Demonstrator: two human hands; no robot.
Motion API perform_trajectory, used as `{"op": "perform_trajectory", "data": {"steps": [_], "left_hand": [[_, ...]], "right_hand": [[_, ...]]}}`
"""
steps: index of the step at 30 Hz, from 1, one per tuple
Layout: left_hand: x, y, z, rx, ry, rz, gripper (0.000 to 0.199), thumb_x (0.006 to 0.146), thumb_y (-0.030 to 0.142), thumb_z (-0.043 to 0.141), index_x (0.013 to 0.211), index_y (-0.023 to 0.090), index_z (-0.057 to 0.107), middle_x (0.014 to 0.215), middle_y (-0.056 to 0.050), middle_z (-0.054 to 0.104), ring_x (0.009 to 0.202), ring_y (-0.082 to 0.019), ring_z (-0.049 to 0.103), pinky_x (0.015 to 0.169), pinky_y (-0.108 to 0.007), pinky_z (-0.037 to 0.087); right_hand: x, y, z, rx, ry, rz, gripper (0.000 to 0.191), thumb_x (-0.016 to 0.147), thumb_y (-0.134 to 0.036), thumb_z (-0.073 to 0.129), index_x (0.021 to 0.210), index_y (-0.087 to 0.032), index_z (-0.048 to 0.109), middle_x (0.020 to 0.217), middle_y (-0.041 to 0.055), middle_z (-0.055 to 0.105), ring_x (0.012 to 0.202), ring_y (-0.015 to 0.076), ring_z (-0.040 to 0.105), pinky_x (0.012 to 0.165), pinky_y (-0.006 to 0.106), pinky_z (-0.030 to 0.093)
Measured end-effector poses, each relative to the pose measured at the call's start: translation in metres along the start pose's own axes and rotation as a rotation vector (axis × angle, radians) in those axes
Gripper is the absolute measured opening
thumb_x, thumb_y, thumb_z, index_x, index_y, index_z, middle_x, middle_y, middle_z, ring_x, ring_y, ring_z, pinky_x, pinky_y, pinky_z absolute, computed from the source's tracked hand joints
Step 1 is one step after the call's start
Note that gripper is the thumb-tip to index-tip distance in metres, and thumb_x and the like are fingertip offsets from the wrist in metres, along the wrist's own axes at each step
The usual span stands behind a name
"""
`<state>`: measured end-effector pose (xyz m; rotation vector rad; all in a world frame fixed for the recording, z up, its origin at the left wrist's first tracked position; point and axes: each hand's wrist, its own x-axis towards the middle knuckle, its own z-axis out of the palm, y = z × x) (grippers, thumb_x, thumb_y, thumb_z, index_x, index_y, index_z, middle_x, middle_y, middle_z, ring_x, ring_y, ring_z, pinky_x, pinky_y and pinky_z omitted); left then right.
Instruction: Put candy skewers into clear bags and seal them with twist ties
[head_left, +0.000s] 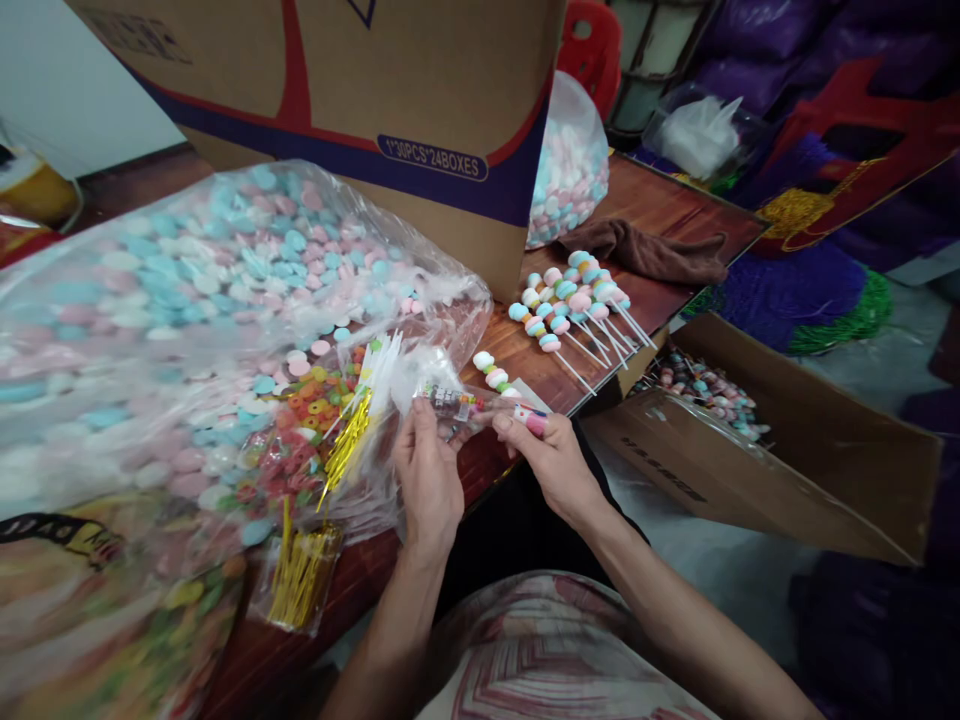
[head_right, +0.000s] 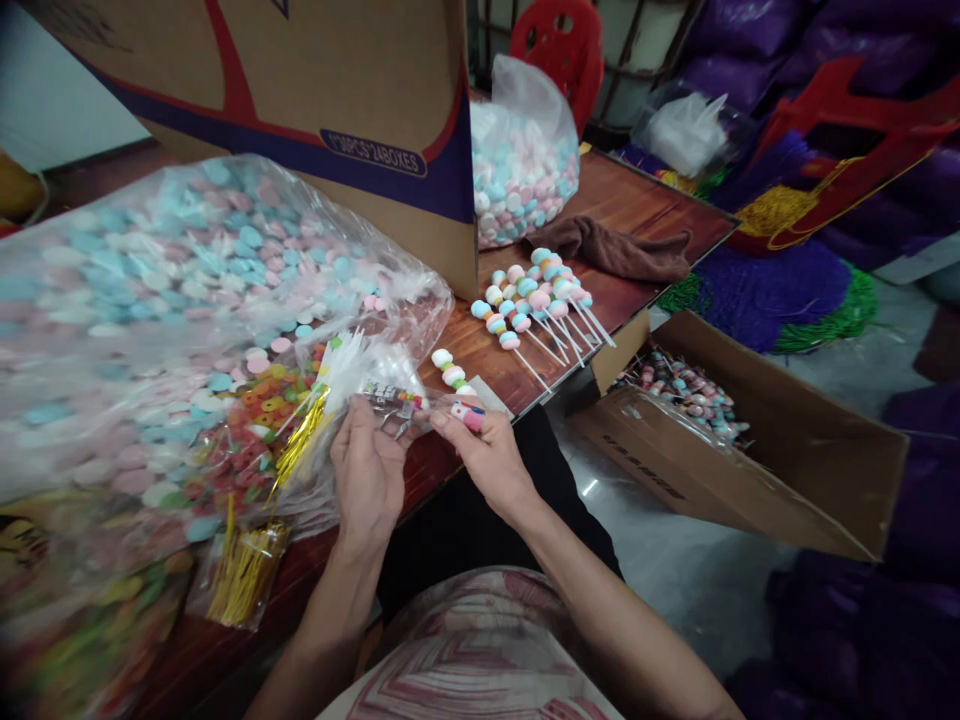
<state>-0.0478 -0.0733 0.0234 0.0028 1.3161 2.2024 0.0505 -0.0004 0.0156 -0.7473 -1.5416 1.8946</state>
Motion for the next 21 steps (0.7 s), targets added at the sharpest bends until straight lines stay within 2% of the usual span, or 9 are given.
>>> {"op": "perform_trajectory", "data": {"steps": [4, 9, 11, 13, 16, 18, 21], "left_hand": [[0.005, 0.002, 0.001, -0.066, 0.082, 0.024, 0.025, 0.080, 0.039, 0.073, 0.088, 0.016, 0.070, 0.088, -0.005, 0.072, 0.075, -0.015, 0.067, 0.066, -0.025, 0.053], [0.008, 0.005, 0.000, 0.001, 0.141, 0.078, 0.020, 0.078, 0.036, 0.074, 0.083, 0.017, 0.069, 0.088, -0.004, 0.072, 0.078, -0.016, 0.067, 0.068, -0.025, 0.053], [0.007, 0.006, -0.001, 0.041, 0.104, 0.058, 0.024, 0.079, 0.040, 0.075, 0.081, 0.016, 0.069, 0.088, -0.004, 0.072, 0.078, -0.016, 0.068, 0.070, -0.026, 0.053], [0.004, 0.007, -0.001, 0.063, 0.017, 0.016, 0.029, 0.079, 0.044, 0.076, 0.081, 0.016, 0.069, 0.090, -0.006, 0.072, 0.080, -0.016, 0.069, 0.072, -0.028, 0.054], [-0.001, 0.005, 0.001, 0.048, -0.092, -0.028, 0.025, 0.078, 0.040, 0.078, 0.080, 0.016, 0.070, 0.089, -0.005, 0.072, 0.081, -0.016, 0.069, 0.074, -0.028, 0.055], [-0.002, 0.003, 0.002, 0.007, -0.103, -0.049, 0.020, 0.076, 0.033, 0.080, 0.076, 0.016, 0.069, 0.084, -0.002, 0.071, 0.078, -0.014, 0.068, 0.075, -0.026, 0.055], [0.000, 0.001, 0.002, -0.022, -0.058, -0.036, 0.019, 0.072, 0.027, 0.083, 0.072, 0.017, 0.068, 0.079, 0.000, 0.069, 0.074, -0.011, 0.065, 0.073, -0.024, 0.054]], "right_hand": [[-0.004, 0.002, 0.004, -0.013, 0.060, 0.015, 0.037, 0.088, -0.052, 0.069, 0.071, -0.021, 0.077, 0.072, 0.0030, 0.063, 0.068, 0.0181, 0.052, 0.064, 0.030, 0.041], [-0.006, 0.000, 0.007, 0.004, 0.027, -0.010, 0.038, 0.090, -0.055, 0.066, 0.078, -0.022, 0.080, 0.074, 0.0036, 0.065, 0.073, 0.0195, 0.056, 0.071, 0.032, 0.045], [-0.004, 0.000, 0.005, -0.015, 0.047, -0.017, 0.038, 0.091, -0.054, 0.066, 0.076, -0.022, 0.080, 0.072, 0.0032, 0.064, 0.070, 0.0186, 0.054, 0.069, 0.031, 0.043], [-0.003, 0.000, 0.001, -0.021, 0.073, -0.018, 0.037, 0.092, -0.052, 0.066, 0.077, -0.022, 0.080, 0.070, 0.0024, 0.062, 0.066, 0.0170, 0.051, 0.065, 0.030, 0.041], [-0.002, -0.001, 0.000, -0.013, 0.056, 0.023, 0.033, 0.091, -0.052, 0.067, 0.088, -0.022, 0.082, 0.069, 0.0015, 0.061, 0.063, 0.0157, 0.047, 0.060, 0.029, 0.037], [-0.004, -0.003, 0.001, -0.008, 0.029, 0.059, 0.032, 0.089, -0.052, 0.069, 0.094, -0.023, 0.083, 0.068, 0.0009, 0.060, 0.063, 0.0155, 0.045, 0.059, 0.028, 0.035], [-0.005, -0.007, 0.005, 0.086, -0.003, 0.100, 0.032, 0.087, -0.052, 0.070, 0.096, -0.023, 0.083, 0.073, 0.0022, 0.065, 0.067, 0.0163, 0.048, 0.062, 0.028, 0.037]]}}
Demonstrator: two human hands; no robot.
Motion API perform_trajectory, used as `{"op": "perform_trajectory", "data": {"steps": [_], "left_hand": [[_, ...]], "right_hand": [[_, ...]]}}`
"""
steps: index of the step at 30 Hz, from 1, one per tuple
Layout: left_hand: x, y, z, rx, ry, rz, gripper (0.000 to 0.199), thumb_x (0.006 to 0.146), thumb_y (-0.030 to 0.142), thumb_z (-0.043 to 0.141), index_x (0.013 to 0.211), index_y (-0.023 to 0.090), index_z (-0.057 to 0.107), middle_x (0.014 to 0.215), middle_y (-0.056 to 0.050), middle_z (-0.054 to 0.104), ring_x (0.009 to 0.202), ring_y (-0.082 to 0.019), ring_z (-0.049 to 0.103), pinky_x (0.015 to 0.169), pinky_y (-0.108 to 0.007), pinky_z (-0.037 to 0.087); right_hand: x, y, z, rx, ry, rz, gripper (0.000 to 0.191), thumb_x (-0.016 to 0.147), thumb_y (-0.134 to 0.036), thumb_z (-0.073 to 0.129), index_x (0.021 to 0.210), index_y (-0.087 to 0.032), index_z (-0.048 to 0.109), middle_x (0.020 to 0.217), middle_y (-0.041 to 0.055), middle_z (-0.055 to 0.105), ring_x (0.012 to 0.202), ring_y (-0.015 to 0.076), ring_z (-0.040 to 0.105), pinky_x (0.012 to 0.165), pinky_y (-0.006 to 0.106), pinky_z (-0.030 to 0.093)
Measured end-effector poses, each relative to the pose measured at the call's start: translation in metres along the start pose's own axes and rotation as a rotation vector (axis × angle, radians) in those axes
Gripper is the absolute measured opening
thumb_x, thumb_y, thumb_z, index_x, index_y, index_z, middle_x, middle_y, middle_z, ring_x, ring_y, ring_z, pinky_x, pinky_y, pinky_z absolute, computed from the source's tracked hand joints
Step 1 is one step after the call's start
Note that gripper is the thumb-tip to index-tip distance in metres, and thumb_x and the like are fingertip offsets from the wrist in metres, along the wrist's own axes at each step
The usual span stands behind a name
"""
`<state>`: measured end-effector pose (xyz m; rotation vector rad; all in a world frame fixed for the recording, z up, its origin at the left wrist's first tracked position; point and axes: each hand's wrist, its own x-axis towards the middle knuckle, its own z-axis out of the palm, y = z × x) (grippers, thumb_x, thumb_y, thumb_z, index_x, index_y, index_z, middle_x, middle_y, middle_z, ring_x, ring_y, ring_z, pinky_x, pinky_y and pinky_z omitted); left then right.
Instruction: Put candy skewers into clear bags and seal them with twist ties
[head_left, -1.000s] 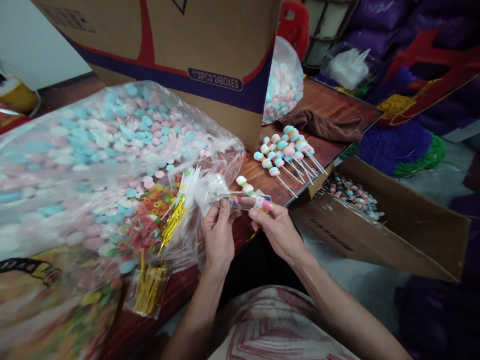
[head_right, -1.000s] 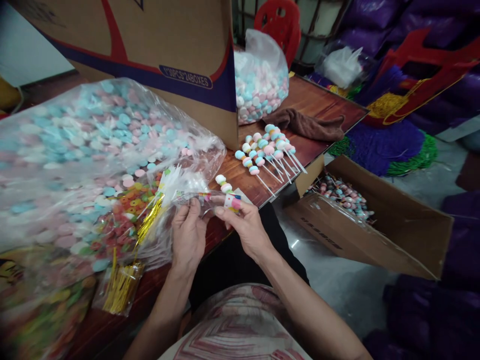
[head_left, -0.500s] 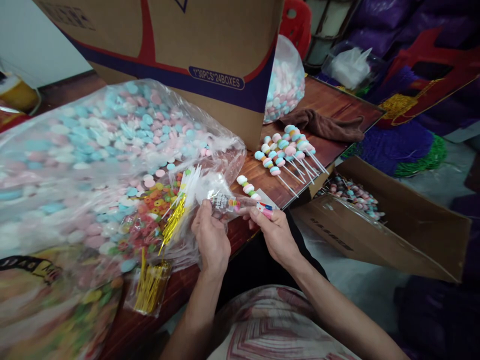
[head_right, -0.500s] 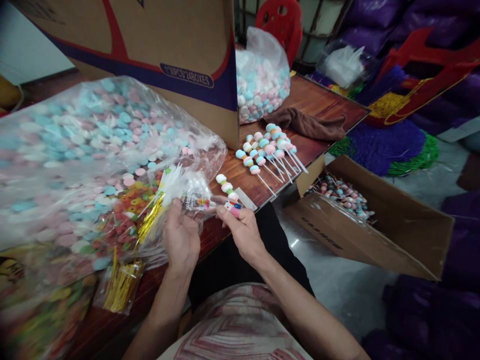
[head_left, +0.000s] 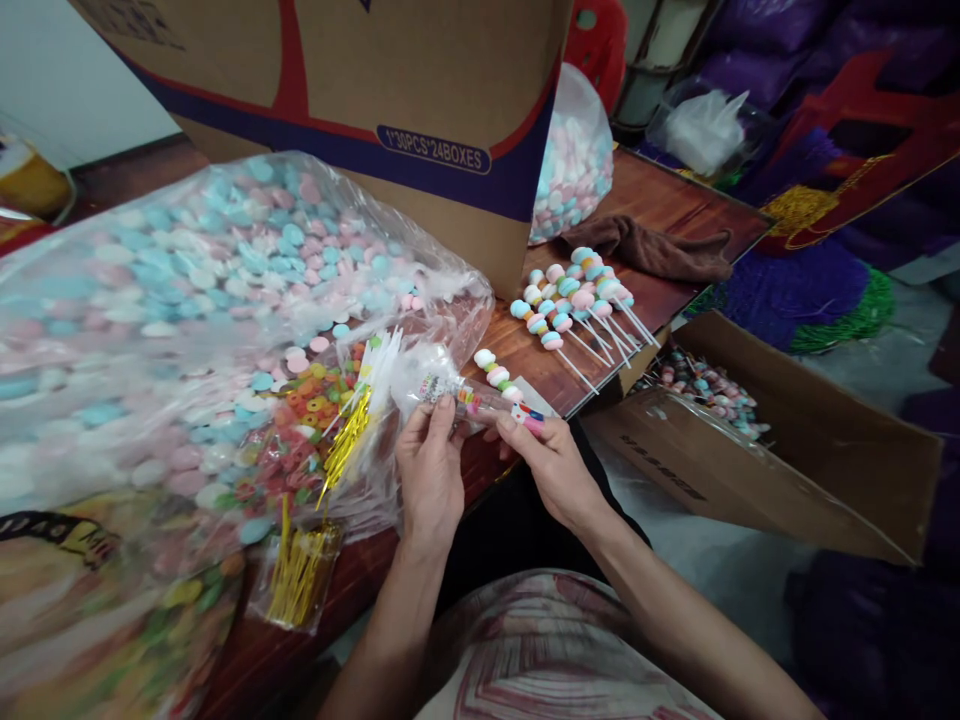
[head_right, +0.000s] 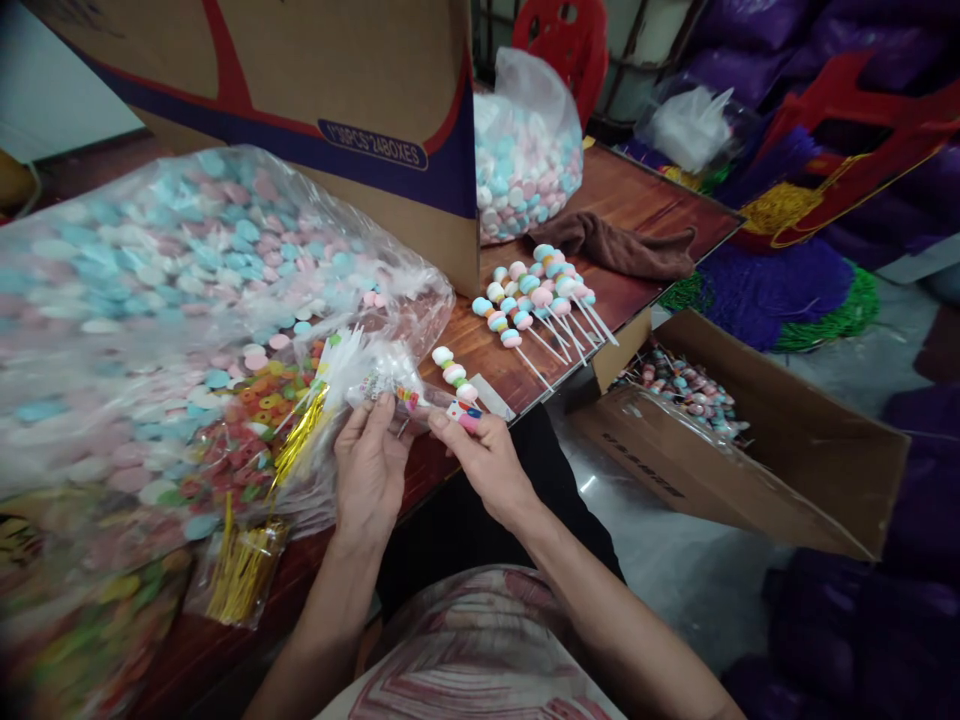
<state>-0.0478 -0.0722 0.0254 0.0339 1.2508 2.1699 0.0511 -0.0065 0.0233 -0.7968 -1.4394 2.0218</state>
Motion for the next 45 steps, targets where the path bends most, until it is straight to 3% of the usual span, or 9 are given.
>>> {"op": "perform_trajectory", "data": {"steps": [5, 13, 21, 24, 27, 32, 37, 41, 45], "left_hand": [[0.001, -0.003, 0.001, 0.016, 0.063, 0.103, 0.023, 0.069, 0.032, 0.086, 0.081, 0.018, 0.072, 0.086, 0.000, 0.071, 0.080, -0.012, 0.065, 0.077, -0.024, 0.054], [-0.004, -0.008, 0.000, 0.038, 0.051, 0.080, 0.025, 0.073, 0.037, 0.083, 0.088, 0.019, 0.072, 0.092, -0.002, 0.073, 0.083, -0.014, 0.068, 0.080, -0.029, 0.055], [0.007, -0.002, -0.003, -0.035, 0.205, 0.090, 0.026, 0.068, 0.032, 0.087, 0.077, 0.017, 0.067, 0.083, 0.002, 0.072, 0.075, -0.010, 0.066, 0.076, -0.025, 0.052], [0.015, 0.004, -0.008, -0.102, 0.235, 0.014, 0.025, 0.071, 0.029, 0.086, 0.079, 0.017, 0.066, 0.083, 0.001, 0.072, 0.073, -0.010, 0.066, 0.074, -0.026, 0.052], [0.020, 0.010, -0.010, -0.170, 0.249, -0.097, 0.017, 0.079, 0.025, 0.080, 0.085, 0.016, 0.067, 0.082, 0.001, 0.071, 0.070, -0.009, 0.065, 0.070, -0.023, 0.052], [0.021, 0.016, -0.008, -0.245, 0.278, -0.202, 0.009, 0.092, 0.022, 0.065, 0.087, 0.015, 0.066, 0.076, 0.001, 0.067, 0.065, -0.008, 0.063, 0.065, -0.022, 0.053], [0.025, 0.024, -0.006, -0.289, 0.301, -0.185, 0.020, 0.099, 0.022, 0.054, 0.083, 0.014, 0.064, 0.067, 0.001, 0.063, 0.058, -0.006, 0.058, 0.060, -0.019, 0.051], [0.029, 0.026, -0.008, -0.320, 0.332, -0.134, 0.019, 0.098, 0.023, 0.056, 0.083, 0.014, 0.064, 0.067, 0.002, 0.062, 0.058, -0.006, 0.057, 0.060, -0.018, 0.050], [0.031, 0.023, -0.010, -0.293, 0.362, -0.082, 0.015, 0.094, 0.025, 0.063, 0.083, 0.015, 0.065, 0.071, 0.002, 0.065, 0.061, -0.006, 0.059, 0.063, -0.019, 0.050]], "right_hand": [[0.002, -0.006, 0.004, 0.184, -0.031, 0.028, 0.035, 0.090, -0.053, 0.068, 0.084, -0.023, 0.083, 0.110, 0.0093, 0.072, 0.088, 0.0230, 0.060, 0.064, 0.029, 0.041], [0.006, -0.004, 0.008, 0.094, 0.094, 0.013, 0.042, 0.089, -0.059, 0.068, 0.076, -0.022, 0.082, 0.095, 0.0093, 0.075, 0.084, 0.0238, 0.063, 0.062, 0.030, 0.043], [0.007, -0.009, -0.006, 0.163, 0.208, -0.063, 0.024, 0.093, -0.040, 0.066, 0.103, -0.023, 0.080, 0.108, 0.0082, 0.073, 0.076, 0.0182, 0.060, 0.060, 0.028, 0.042], [0.008, -0.011, -0.020, -0.159, 0.281, -0.249, 0.025, 0.097, -0.036, 0.059, 0.111, -0.024, 0.076, 0.116, 0.0082, 0.070, 0.089, 0.0222, 0.063, 0.067, 0.032, 0.046], [0.010, -0.004, -0.030, -0.767, 0.316, -0.427, 0.022, 0.096, -0.030, 0.061, 0.112, -0.021, 0.074, 0.109, 0.0104, 0.070, 0.099, 0.0270, 0.062, 0.082, 0.039, 0.047], [0.014, 0.018, -0.032, -1.409, 0.287, -0.410, 0.008, 0.094, -0.018, 0.065, 0.097, -0.015, 0.072, 0.084, 0.0094, 0.067, 0.081, 0.0264, 0.061, 0.073, 0.036, 0.041], [0.016, 0.017, -0.036, -1.044, 0.369, -0.490, 0.023, 0.098, -0.015, 0.050, 0.087, -0.018, 0.070, 0.081, 0.0056, 0.065, 0.074, 0.0205, 0.061, 0.071, 0.032, 0.043], [0.004, -0.001, -0.044, -0.597, 0.376, -0.475, 0.017, 0.096, -0.024, 0.058, 0.086, -0.020, 0.071, 0.082, 0.0032, 0.066, 0.076, 0.0201, 0.061, 0.072, 0.032, 0.047], [-0.014, -0.015, -0.047, -0.468, 0.325, -0.466, 0.012, 0.093, -0.025, 0.065, 0.085, -0.022, 0.073, 0.080, 0.0023, 0.066, 0.074, 0.0202, 0.061, 0.070, 0.033, 0.047]]}}
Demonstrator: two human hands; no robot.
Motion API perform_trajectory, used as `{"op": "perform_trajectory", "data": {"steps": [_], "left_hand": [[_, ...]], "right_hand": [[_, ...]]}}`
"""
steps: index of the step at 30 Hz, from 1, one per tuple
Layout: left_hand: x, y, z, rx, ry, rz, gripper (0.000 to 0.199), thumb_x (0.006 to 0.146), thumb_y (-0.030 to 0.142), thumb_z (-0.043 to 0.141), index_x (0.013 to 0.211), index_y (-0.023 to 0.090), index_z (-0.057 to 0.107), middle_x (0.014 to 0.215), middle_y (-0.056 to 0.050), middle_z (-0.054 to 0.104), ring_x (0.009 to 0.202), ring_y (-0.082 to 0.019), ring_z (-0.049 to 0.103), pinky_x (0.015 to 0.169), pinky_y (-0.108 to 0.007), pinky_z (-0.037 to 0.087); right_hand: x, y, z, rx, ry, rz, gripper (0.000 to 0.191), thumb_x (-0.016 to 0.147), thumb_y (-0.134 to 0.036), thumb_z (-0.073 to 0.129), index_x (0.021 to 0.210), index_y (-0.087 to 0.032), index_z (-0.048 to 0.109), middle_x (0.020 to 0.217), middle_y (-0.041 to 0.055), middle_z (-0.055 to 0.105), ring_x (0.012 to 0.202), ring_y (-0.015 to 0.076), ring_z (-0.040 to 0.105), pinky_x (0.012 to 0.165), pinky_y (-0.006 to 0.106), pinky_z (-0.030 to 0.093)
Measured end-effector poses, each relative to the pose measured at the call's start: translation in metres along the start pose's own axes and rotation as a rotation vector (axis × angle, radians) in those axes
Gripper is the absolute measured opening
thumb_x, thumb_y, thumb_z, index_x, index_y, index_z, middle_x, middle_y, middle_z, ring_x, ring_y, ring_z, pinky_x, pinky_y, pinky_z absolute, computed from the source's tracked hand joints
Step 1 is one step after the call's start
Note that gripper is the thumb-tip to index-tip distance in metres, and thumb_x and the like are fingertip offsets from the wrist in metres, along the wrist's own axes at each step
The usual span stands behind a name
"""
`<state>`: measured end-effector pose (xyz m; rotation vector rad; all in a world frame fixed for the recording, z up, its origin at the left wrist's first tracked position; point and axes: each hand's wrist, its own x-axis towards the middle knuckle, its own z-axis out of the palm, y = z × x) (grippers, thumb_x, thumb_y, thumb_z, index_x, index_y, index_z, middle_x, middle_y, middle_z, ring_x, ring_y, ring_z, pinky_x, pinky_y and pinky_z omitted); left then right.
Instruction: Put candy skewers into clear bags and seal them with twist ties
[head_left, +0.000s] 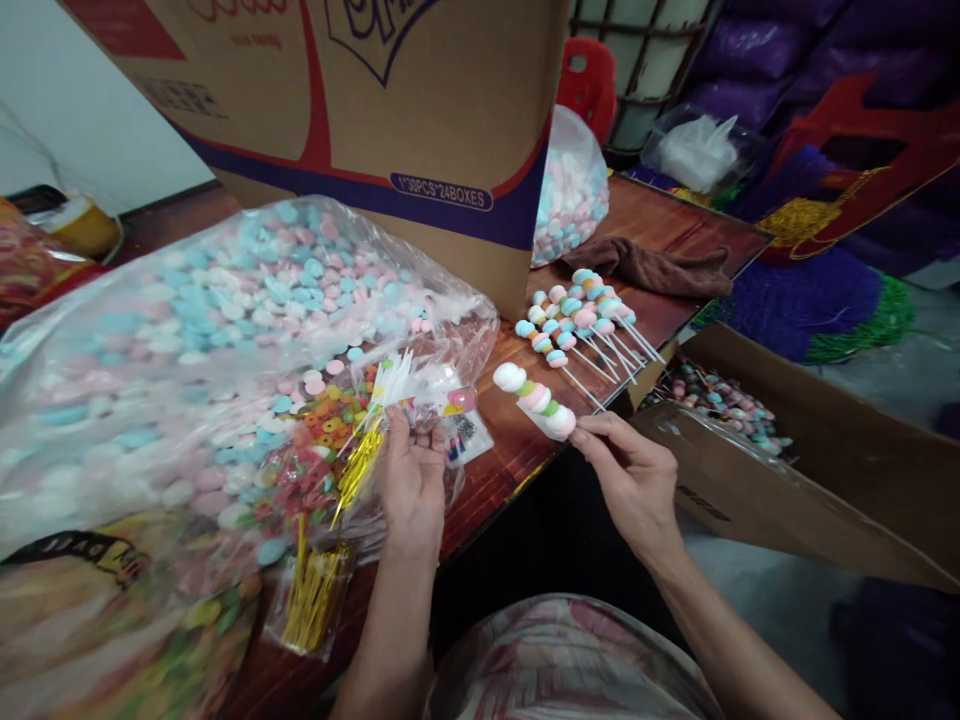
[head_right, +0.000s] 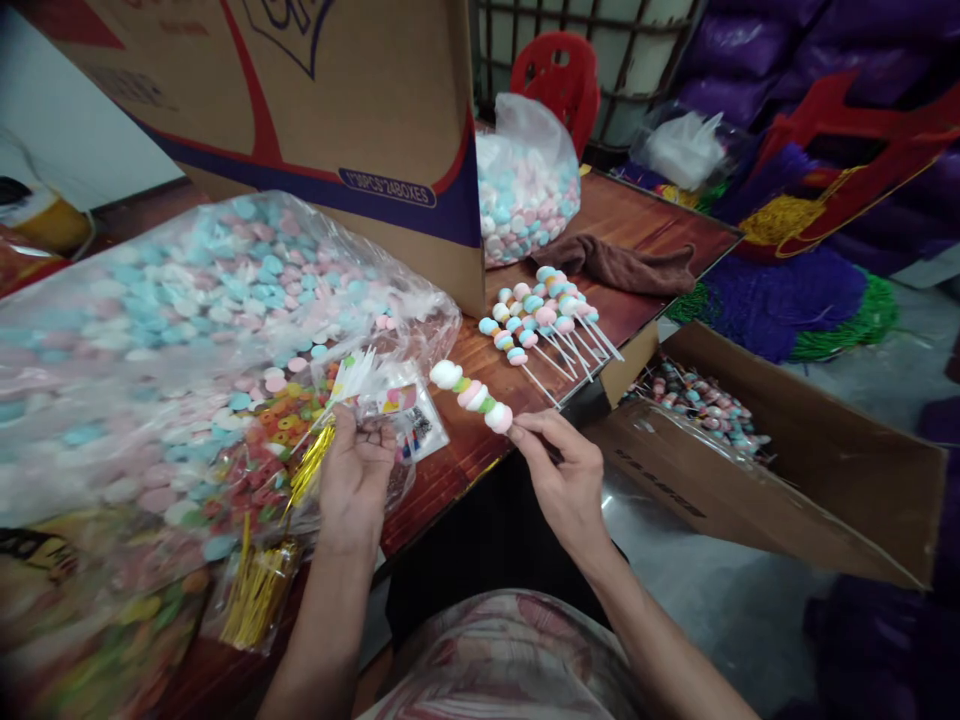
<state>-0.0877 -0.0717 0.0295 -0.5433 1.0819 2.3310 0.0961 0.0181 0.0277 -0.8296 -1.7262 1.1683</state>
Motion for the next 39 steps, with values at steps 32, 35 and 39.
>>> {"op": "perform_trajectory", "data": {"steps": [32, 35, 39], "left_hand": [[-0.002, -0.015, -0.006, 0.361, -0.186, 0.359, 0.031, 0.078, 0.044, 0.077, 0.083, 0.017, 0.061, 0.074, 0.002, 0.070, 0.059, -0.011, 0.067, 0.065, -0.025, 0.055], [0.000, -0.015, -0.007, 0.329, -0.192, 0.359, 0.031, 0.077, 0.043, 0.077, 0.082, 0.017, 0.060, 0.075, 0.002, 0.070, 0.060, -0.010, 0.067, 0.065, -0.025, 0.055], [0.004, -0.015, -0.010, 0.312, -0.186, 0.327, 0.034, 0.074, 0.044, 0.080, 0.081, 0.017, 0.059, 0.075, 0.001, 0.070, 0.062, -0.011, 0.067, 0.065, -0.025, 0.055]], "right_hand": [[0.006, -0.002, -0.025, -0.073, -0.327, 0.019, 0.017, 0.092, -0.027, 0.066, 0.078, -0.021, 0.076, 0.075, 0.0026, 0.066, 0.068, 0.0182, 0.058, 0.064, 0.031, 0.043], [0.007, 0.000, -0.026, -0.043, -0.345, 0.076, 0.018, 0.090, -0.029, 0.066, 0.077, -0.021, 0.076, 0.074, 0.0021, 0.064, 0.066, 0.0177, 0.056, 0.063, 0.031, 0.041], [0.008, 0.001, -0.026, -0.041, -0.352, 0.086, 0.020, 0.091, -0.029, 0.063, 0.077, -0.020, 0.075, 0.073, 0.0021, 0.061, 0.065, 0.0173, 0.053, 0.062, 0.030, 0.039]]}}
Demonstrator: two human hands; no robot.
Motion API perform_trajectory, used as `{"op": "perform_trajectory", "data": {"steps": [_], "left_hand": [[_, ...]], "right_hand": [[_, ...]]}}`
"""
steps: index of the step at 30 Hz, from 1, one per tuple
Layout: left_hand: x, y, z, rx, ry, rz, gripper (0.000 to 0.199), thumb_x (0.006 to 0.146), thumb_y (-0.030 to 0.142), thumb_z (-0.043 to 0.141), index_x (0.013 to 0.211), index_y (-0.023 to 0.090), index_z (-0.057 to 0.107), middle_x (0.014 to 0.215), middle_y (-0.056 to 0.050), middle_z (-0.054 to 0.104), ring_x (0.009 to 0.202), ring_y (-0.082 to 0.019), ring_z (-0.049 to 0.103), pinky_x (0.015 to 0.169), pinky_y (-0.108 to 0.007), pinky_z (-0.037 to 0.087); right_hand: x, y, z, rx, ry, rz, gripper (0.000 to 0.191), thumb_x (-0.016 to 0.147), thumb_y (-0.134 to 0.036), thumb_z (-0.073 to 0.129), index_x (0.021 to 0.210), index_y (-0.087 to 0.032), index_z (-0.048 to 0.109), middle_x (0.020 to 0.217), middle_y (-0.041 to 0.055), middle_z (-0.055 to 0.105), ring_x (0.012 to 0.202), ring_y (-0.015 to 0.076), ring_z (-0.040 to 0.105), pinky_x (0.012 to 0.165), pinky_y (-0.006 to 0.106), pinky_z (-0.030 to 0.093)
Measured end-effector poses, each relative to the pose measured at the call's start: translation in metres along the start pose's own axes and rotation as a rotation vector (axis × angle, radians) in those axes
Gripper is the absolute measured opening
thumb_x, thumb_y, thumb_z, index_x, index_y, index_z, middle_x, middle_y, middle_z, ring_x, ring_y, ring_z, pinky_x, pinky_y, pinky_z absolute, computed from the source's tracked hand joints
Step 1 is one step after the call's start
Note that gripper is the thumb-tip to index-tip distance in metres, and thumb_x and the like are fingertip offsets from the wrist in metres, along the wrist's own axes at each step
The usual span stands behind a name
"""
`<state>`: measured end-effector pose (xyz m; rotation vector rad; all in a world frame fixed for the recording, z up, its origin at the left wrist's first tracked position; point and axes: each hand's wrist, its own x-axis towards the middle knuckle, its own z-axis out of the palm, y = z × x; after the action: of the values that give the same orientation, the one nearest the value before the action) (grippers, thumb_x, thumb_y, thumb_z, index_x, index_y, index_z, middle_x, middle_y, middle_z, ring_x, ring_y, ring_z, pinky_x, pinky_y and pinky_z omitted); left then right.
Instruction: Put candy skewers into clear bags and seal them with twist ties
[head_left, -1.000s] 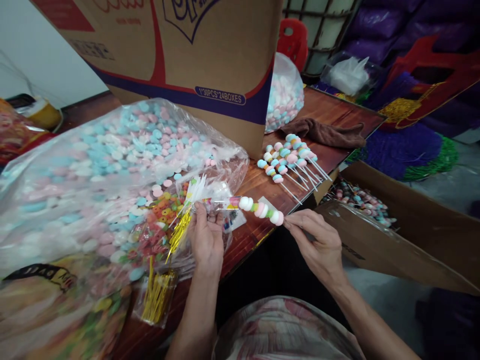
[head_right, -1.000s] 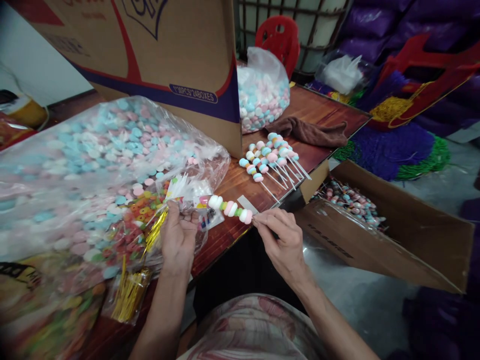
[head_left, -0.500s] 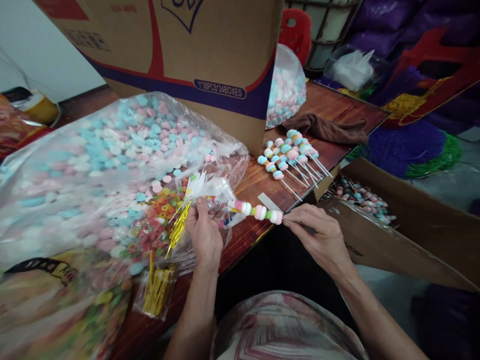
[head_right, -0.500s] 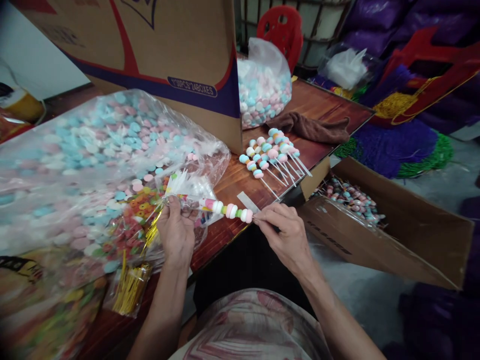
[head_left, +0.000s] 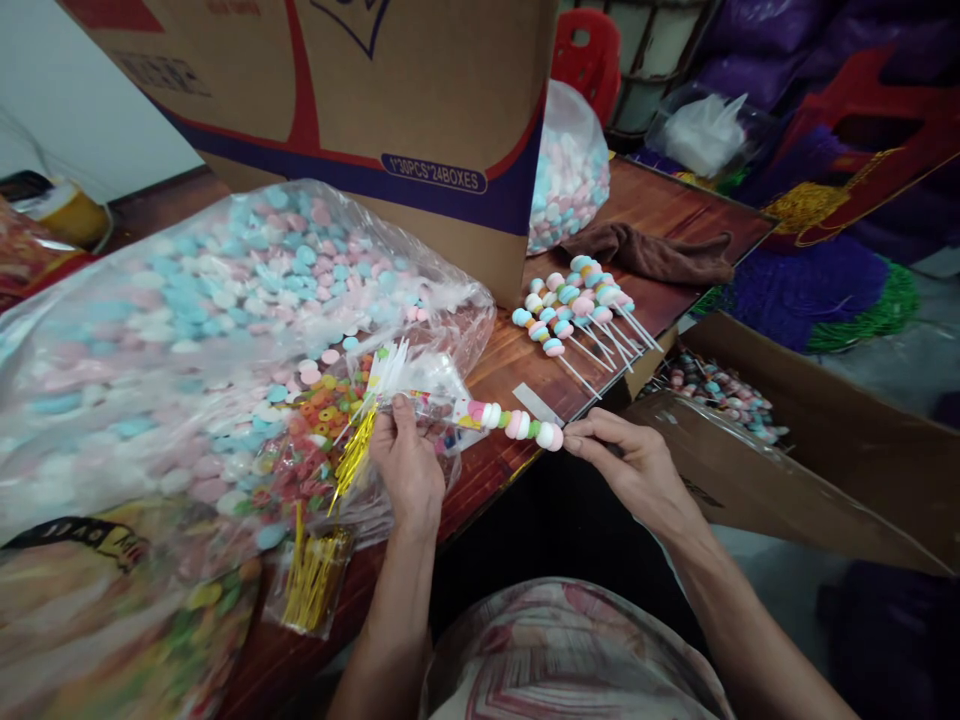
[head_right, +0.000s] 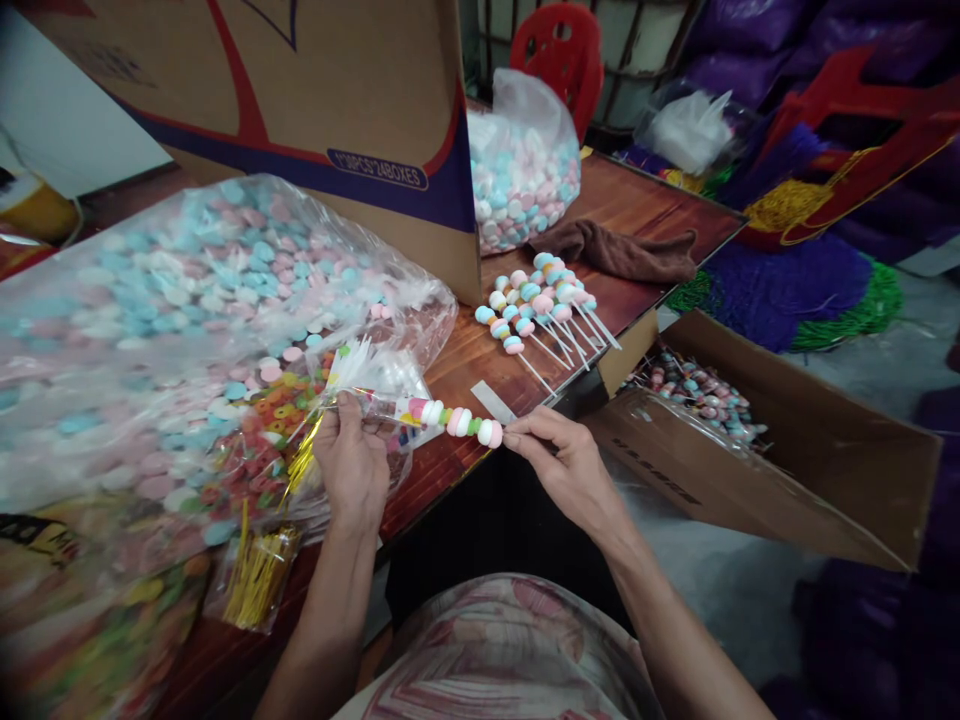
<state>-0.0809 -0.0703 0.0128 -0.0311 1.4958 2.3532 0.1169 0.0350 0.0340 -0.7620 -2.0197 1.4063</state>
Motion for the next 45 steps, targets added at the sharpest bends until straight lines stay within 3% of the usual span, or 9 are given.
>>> {"op": "perform_trajectory", "data": {"steps": [17, 26, 33, 36, 39, 42, 45], "left_hand": [[-0.012, -0.008, 0.006, 0.106, -0.076, 0.088, 0.033, 0.078, 0.047, 0.076, 0.079, 0.017, 0.061, 0.076, 0.002, 0.065, 0.066, -0.010, 0.062, 0.066, -0.025, 0.054], [-0.008, -0.003, 0.006, -0.013, -0.111, -0.068, 0.038, 0.075, 0.050, 0.078, 0.086, 0.019, 0.059, 0.080, 0.000, 0.069, 0.066, -0.012, 0.067, 0.066, -0.027, 0.056], [-0.011, -0.002, 0.007, -0.023, -0.161, -0.131, 0.039, 0.074, 0.051, 0.079, 0.089, 0.021, 0.058, 0.085, 0.001, 0.070, 0.068, -0.013, 0.069, 0.069, -0.027, 0.057], [-0.013, -0.001, 0.009, -0.052, -0.171, -0.180, 0.041, 0.077, 0.056, 0.075, 0.089, 0.020, 0.057, 0.084, -0.002, 0.070, 0.072, -0.015, 0.070, 0.071, -0.029, 0.057], [-0.016, -0.001, 0.013, -0.064, -0.216, -0.256, 0.043, 0.081, 0.058, 0.070, 0.089, 0.018, 0.059, 0.083, -0.006, 0.071, 0.080, -0.019, 0.072, 0.076, -0.033, 0.056], [-0.021, -0.002, 0.019, -0.078, -0.237, -0.304, 0.036, 0.084, 0.051, 0.070, 0.091, 0.016, 0.063, 0.086, -0.006, 0.072, 0.088, -0.021, 0.073, 0.084, -0.035, 0.055], [-0.027, -0.004, 0.025, -0.118, -0.252, -0.312, 0.027, 0.087, 0.042, 0.070, 0.086, 0.017, 0.063, 0.083, -0.003, 0.070, 0.090, -0.020, 0.072, 0.085, -0.033, 0.053]], "right_hand": [[0.001, -0.006, 0.011, 0.020, -0.101, -0.061, 0.022, 0.095, -0.020, 0.057, 0.076, -0.017, 0.067, 0.070, -0.0002, 0.054, 0.064, 0.0142, 0.049, 0.061, 0.026, 0.036], [-0.003, -0.006, 0.013, -0.037, -0.031, -0.062, 0.021, 0.097, -0.019, 0.053, 0.078, -0.018, 0.064, 0.066, -0.0024, 0.053, 0.061, 0.0131, 0.049, 0.060, 0.024, 0.036], [-0.004, -0.003, 0.015, -0.057, -0.095, -0.012, 0.023, 0.099, -0.022, 0.051, 0.078, -0.018, 0.060, 0.061, -0.0044, 0.049, 0.056, 0.0117, 0.046, 0.057, 0.023, 0.036], [-0.006, -0.004, 0.018, -0.136, -0.084, -0.065, 0.023, 0.101, -0.021, 0.049, 0.082, -0.019, 0.060, 0.060, -0.0047, 0.047, 0.053, 0.0113, 0.044, 0.056, 0.023, 0.035], [-0.007, -0.001, 0.025, -0.240, -0.030, -0.172, 0.020, 0.102, -0.020, 0.048, 0.087, -0.018, 0.061, 0.069, -0.0007, 0.058, 0.059, 0.0126, 0.052, 0.061, 0.024, 0.039], [-0.009, 0.005, 0.034, -0.340, -0.016, -0.273, 0.022, 0.104, -0.021, 0.045, 0.089, -0.017, 0.062, 0.080, 0.0052, 0.065, 0.068, 0.0157, 0.059, 0.066, 0.026, 0.043], [-0.013, 0.009, 0.044, -0.428, -0.026, -0.324, 0.027, 0.104, -0.019, 0.041, 0.088, -0.017, 0.062, 0.077, 0.0069, 0.065, 0.068, 0.0172, 0.059, 0.067, 0.028, 0.042]]}}
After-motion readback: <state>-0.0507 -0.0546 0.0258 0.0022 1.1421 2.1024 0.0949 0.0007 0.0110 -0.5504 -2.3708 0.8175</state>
